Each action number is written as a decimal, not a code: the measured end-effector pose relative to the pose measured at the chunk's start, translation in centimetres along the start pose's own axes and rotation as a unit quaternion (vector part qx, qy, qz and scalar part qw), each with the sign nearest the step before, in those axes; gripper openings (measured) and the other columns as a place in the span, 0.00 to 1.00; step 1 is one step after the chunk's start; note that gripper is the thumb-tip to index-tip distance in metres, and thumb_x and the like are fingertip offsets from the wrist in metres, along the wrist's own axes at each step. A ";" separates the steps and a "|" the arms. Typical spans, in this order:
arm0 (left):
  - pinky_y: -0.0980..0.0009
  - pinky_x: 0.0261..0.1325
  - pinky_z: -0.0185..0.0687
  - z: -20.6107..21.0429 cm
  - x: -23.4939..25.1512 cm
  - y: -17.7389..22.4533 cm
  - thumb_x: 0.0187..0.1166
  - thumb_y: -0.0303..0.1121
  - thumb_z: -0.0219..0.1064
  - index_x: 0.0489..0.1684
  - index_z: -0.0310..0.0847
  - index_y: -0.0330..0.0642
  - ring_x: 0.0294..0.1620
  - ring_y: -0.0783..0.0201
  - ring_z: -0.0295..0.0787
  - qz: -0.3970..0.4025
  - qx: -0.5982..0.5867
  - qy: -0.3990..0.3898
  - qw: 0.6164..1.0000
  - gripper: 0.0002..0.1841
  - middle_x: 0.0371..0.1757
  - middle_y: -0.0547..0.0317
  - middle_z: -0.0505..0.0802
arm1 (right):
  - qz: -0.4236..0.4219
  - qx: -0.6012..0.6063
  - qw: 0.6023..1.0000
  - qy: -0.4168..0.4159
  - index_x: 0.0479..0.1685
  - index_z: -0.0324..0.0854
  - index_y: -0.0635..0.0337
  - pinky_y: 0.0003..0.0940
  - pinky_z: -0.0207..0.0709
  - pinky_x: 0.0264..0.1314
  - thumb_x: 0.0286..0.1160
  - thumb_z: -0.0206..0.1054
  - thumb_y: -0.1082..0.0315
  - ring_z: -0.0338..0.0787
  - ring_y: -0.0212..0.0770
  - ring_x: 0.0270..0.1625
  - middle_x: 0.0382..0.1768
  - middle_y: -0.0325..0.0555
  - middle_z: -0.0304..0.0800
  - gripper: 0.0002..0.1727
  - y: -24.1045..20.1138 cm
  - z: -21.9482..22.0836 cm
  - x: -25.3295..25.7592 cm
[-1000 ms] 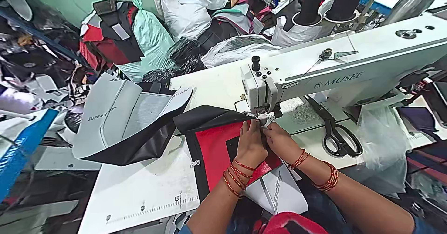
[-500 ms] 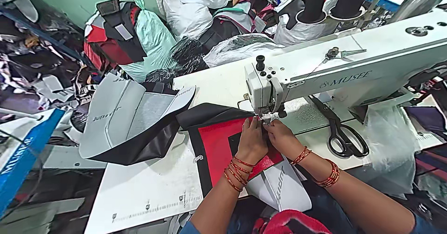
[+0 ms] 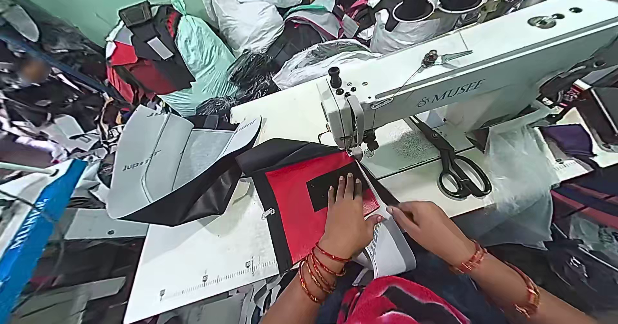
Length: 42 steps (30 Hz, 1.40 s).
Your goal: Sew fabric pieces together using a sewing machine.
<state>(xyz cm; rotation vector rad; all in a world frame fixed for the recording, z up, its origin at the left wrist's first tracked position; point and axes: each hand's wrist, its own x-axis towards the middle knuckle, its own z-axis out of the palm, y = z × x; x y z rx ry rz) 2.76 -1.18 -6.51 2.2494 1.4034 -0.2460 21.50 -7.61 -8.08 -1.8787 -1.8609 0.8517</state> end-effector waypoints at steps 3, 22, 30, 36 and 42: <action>0.38 0.93 0.33 0.2 -0.4 -0.1 0.80 0.59 0.65 0.95 0.49 0.36 0.98 0.44 0.35 0.001 0.017 -0.013 1.000 0.49 0.97 0.44 0.49 | 0.107 0.026 0.972 -0.207 0.36 0.88 0.65 0.58 0.79 0.47 0.88 0.53 0.39 0.90 0.54 0.40 0.31 0.55 0.89 0.35 0.6 -0.7 -2.7; 0.29 0.88 0.44 -0.6 -0.1 3.1 0.92 0.35 0.48 0.97 0.44 0.43 0.96 0.36 0.41 -0.079 0.108 -0.041 0.990 0.33 0.97 0.47 0.50 | 0.061 0.296 0.944 -0.136 0.28 0.82 0.63 0.34 0.70 0.35 0.83 0.66 0.54 0.76 0.31 0.26 0.20 0.38 0.77 0.21 1.4 7.2 -3.6; 0.29 0.87 0.45 0.1 0.1 2.8 0.92 0.35 0.44 0.96 0.48 0.42 0.96 0.38 0.43 -0.054 0.096 -0.016 0.994 0.31 0.97 0.51 0.53 | 0.052 0.291 0.945 -0.137 0.27 0.82 0.63 0.34 0.69 0.34 0.84 0.65 0.54 0.76 0.32 0.26 0.20 0.39 0.77 0.22 1.6 7.3 -3.5; 0.28 0.87 0.43 0.4 0.1 2.7 0.92 0.36 0.45 0.96 0.48 0.41 0.96 0.37 0.42 -0.045 0.096 -0.011 0.994 0.31 0.97 0.50 0.52 | 0.040 0.278 0.950 -0.139 0.29 0.83 0.65 0.36 0.70 0.36 0.84 0.65 0.54 0.77 0.34 0.28 0.22 0.42 0.79 0.22 1.5 7.0 -3.6; 0.40 0.79 0.62 1.1 -0.2 2.6 0.85 0.55 0.53 0.85 0.70 0.37 0.84 0.36 0.66 -0.019 0.090 0.087 0.992 0.36 0.83 0.39 0.75 | -0.026 0.256 0.965 -0.060 0.19 0.77 0.62 0.32 0.64 0.29 0.83 0.62 0.53 0.72 0.31 0.23 0.17 0.39 0.71 0.25 0.9 5.8 -4.4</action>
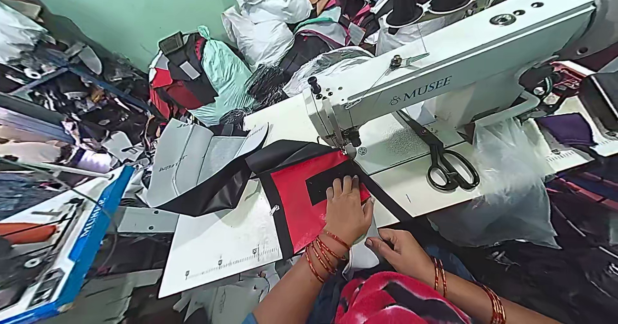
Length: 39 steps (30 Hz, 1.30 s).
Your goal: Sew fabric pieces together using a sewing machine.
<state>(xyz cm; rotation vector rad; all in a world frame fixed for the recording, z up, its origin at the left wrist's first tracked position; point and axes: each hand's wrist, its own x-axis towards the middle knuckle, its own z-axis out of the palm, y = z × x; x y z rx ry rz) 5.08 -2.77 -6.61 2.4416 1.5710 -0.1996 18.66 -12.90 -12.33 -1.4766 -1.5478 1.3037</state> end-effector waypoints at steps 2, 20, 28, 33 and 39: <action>0.46 0.82 0.63 -1.8 0.6 1.4 0.86 0.58 0.54 0.89 0.60 0.30 0.87 0.38 0.62 -0.034 -0.005 -0.108 0.994 0.42 0.88 0.35 0.66 | -0.017 -0.034 0.999 0.004 0.17 0.74 0.62 0.35 0.62 0.28 0.83 0.61 0.54 0.71 0.34 0.22 0.15 0.40 0.68 0.25 -0.9 -0.5 -0.1; 0.53 0.83 0.67 -2.5 2.2 0.4 0.87 0.26 0.49 0.70 0.77 0.21 0.82 0.40 0.74 -0.034 -0.111 -0.107 0.988 0.21 0.79 0.30 0.77 | 0.042 -0.246 0.968 0.038 0.82 0.73 0.62 0.51 0.67 0.82 0.90 0.57 0.60 0.79 0.57 0.76 0.68 0.56 0.87 0.26 -5.3 -4.9 12.5; 0.54 0.83 0.68 -1.2 1.6 -0.8 0.85 0.25 0.49 0.77 0.72 0.22 0.80 0.40 0.76 -0.009 -0.177 -0.039 0.983 0.24 0.77 0.30 0.79 | 0.083 -0.100 0.984 0.125 0.66 0.86 0.65 0.41 0.78 0.68 0.86 0.59 0.69 0.90 0.47 0.57 0.57 0.57 0.91 0.17 -5.2 -4.1 12.1; 0.53 0.81 0.71 -0.5 1.4 -1.3 0.85 0.24 0.50 0.77 0.72 0.22 0.76 0.39 0.80 0.010 -0.203 0.001 0.979 0.24 0.73 0.28 0.82 | 0.065 -0.028 0.988 0.137 0.63 0.87 0.67 0.35 0.80 0.61 0.82 0.63 0.73 0.90 0.43 0.51 0.54 0.59 0.91 0.16 -4.2 -3.4 11.1; 0.53 0.80 0.72 -0.5 1.4 -1.4 0.85 0.25 0.51 0.77 0.74 0.24 0.74 0.38 0.81 0.001 -0.223 0.001 0.975 0.24 0.70 0.28 0.84 | 0.049 0.024 0.991 0.119 0.64 0.86 0.70 0.29 0.81 0.57 0.78 0.62 0.76 0.89 0.37 0.49 0.54 0.58 0.91 0.18 -3.8 -2.9 11.0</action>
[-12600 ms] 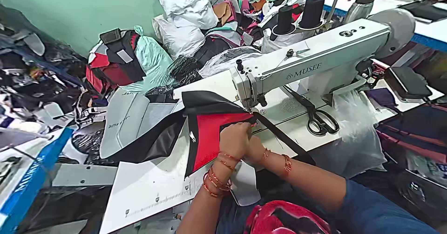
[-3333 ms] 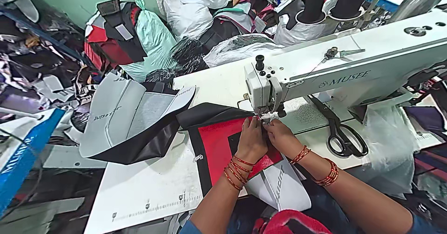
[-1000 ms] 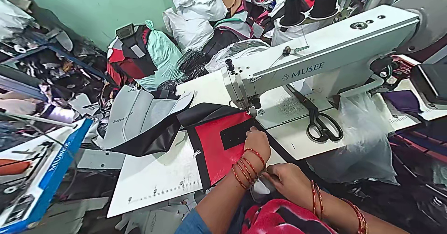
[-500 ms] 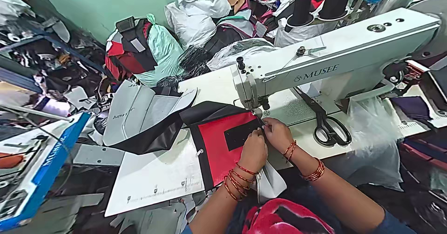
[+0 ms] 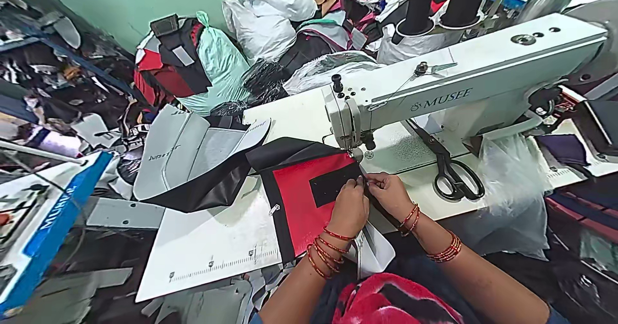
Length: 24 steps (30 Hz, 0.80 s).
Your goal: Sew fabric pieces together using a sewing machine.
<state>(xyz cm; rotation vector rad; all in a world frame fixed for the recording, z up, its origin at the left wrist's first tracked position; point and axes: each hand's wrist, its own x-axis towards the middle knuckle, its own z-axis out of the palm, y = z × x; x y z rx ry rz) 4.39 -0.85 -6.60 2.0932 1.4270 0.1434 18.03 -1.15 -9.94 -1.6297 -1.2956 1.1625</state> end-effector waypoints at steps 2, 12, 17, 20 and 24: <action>0.53 0.80 0.72 -0.1 0.0 0.1 0.85 0.25 0.52 0.77 0.74 0.24 0.73 0.39 0.81 -0.002 0.002 -0.003 1.000 0.23 0.70 0.28 0.84 | 0.005 0.004 1.000 -0.011 0.64 0.85 0.70 0.28 0.80 0.57 0.78 0.62 0.77 0.89 0.36 0.49 0.54 0.58 0.90 0.18 -0.1 -0.3 0.0; 0.52 0.81 0.70 0.0 0.4 1.7 0.86 0.25 0.51 0.68 0.78 0.19 0.79 0.37 0.76 -0.030 0.074 -0.055 0.995 0.20 0.76 0.27 0.79 | -0.009 -0.030 0.999 -0.033 0.62 0.88 0.67 0.31 0.78 0.61 0.78 0.61 0.76 0.88 0.39 0.53 0.54 0.58 0.91 0.17 0.1 -1.1 -0.1; 0.52 0.78 0.75 1.3 0.1 1.6 0.86 0.23 0.50 0.73 0.76 0.20 0.76 0.36 0.79 -0.015 0.108 -0.002 0.994 0.21 0.74 0.29 0.82 | -0.002 -0.010 1.000 -0.026 0.61 0.87 0.69 0.27 0.78 0.54 0.77 0.61 0.77 0.87 0.34 0.46 0.50 0.55 0.92 0.17 0.1 -0.9 -0.3; 0.52 0.77 0.75 1.3 0.2 1.8 0.86 0.23 0.50 0.71 0.77 0.20 0.76 0.37 0.79 -0.013 0.117 -0.008 0.993 0.21 0.74 0.30 0.82 | -0.003 -0.005 1.000 -0.030 0.61 0.87 0.69 0.26 0.79 0.53 0.76 0.61 0.78 0.87 0.32 0.46 0.50 0.54 0.92 0.18 0.2 -1.1 -0.3; 0.53 0.77 0.75 1.0 0.4 1.9 0.86 0.23 0.51 0.65 0.81 0.20 0.76 0.37 0.79 -0.017 0.120 -0.022 0.992 0.19 0.72 0.30 0.83 | -0.022 -0.025 0.999 -0.031 0.61 0.88 0.68 0.26 0.77 0.53 0.75 0.61 0.79 0.85 0.35 0.46 0.48 0.56 0.89 0.18 0.1 -1.1 -0.4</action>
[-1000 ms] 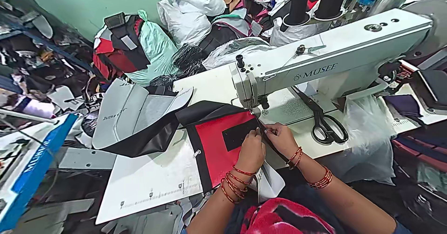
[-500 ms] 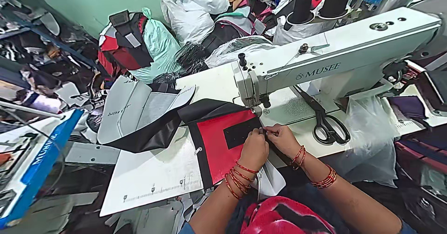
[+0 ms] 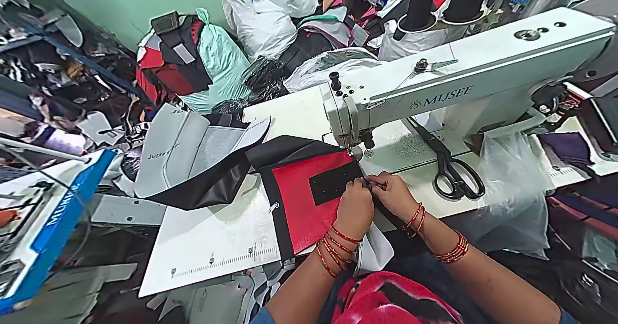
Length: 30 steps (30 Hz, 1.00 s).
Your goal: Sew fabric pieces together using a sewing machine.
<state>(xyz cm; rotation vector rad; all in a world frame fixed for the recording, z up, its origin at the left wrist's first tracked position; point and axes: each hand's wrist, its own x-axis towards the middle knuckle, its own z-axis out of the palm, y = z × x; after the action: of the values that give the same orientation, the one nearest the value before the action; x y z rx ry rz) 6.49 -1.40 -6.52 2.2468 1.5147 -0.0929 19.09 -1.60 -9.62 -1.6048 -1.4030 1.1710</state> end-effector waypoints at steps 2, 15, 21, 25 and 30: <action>0.52 0.77 0.74 -0.3 -0.1 0.0 0.84 0.24 0.54 0.63 0.82 0.20 0.76 0.36 0.78 -0.002 -0.008 -0.015 1.000 0.18 0.73 0.29 0.82 | -0.007 -0.027 0.999 -0.016 0.61 0.89 0.67 0.29 0.76 0.55 0.76 0.60 0.79 0.84 0.38 0.48 0.48 0.57 0.87 0.18 -0.1 -0.2 0.0; 0.46 0.71 0.77 1.1 -2.5 -1.6 0.71 0.43 0.62 0.45 0.90 0.23 0.71 0.30 0.79 0.123 -0.052 0.063 0.989 0.25 0.65 0.23 0.84 | -0.056 -0.217 0.969 -0.107 0.66 0.85 0.71 0.41 0.76 0.67 0.81 0.53 0.79 0.85 0.55 0.59 0.56 0.67 0.83 0.21 -1.7 -0.2 -0.3; 0.48 0.70 0.81 0.4 -3.1 -3.9 0.66 0.25 0.62 0.29 0.92 0.28 0.65 0.40 0.89 0.181 -0.067 0.087 0.977 0.12 0.50 0.39 0.96 | -0.070 -0.329 0.937 -0.093 0.71 0.78 0.77 0.46 0.79 0.68 0.83 0.51 0.81 0.85 0.62 0.64 0.65 0.71 0.79 0.21 -1.8 1.7 -1.3; 0.49 0.76 0.76 -1.8 0.9 -5.5 0.69 0.17 0.59 0.55 0.90 0.33 0.73 0.40 0.83 0.135 -0.075 0.120 0.981 0.19 0.68 0.41 0.89 | -0.065 -0.348 0.931 -0.095 0.58 0.83 0.81 0.48 0.79 0.70 0.74 0.55 0.87 0.82 0.66 0.70 0.72 0.74 0.75 0.17 -2.3 2.2 -1.7; 0.50 0.77 0.73 -2.5 4.3 -4.5 0.75 0.16 0.59 0.86 0.70 0.42 0.83 0.42 0.71 0.162 0.109 -0.058 0.979 0.33 0.88 0.52 0.73 | -0.041 -0.371 0.920 -0.116 0.55 0.84 0.81 0.47 0.78 0.72 0.77 0.54 0.86 0.80 0.66 0.75 0.78 0.75 0.69 0.16 -3.0 2.1 -1.8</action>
<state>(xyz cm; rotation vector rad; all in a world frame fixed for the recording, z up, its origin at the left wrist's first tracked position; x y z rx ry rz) 3.72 4.70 -6.83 2.5806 1.1089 -0.2979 16.08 -2.98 -7.29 -1.9051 -2.2316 0.8304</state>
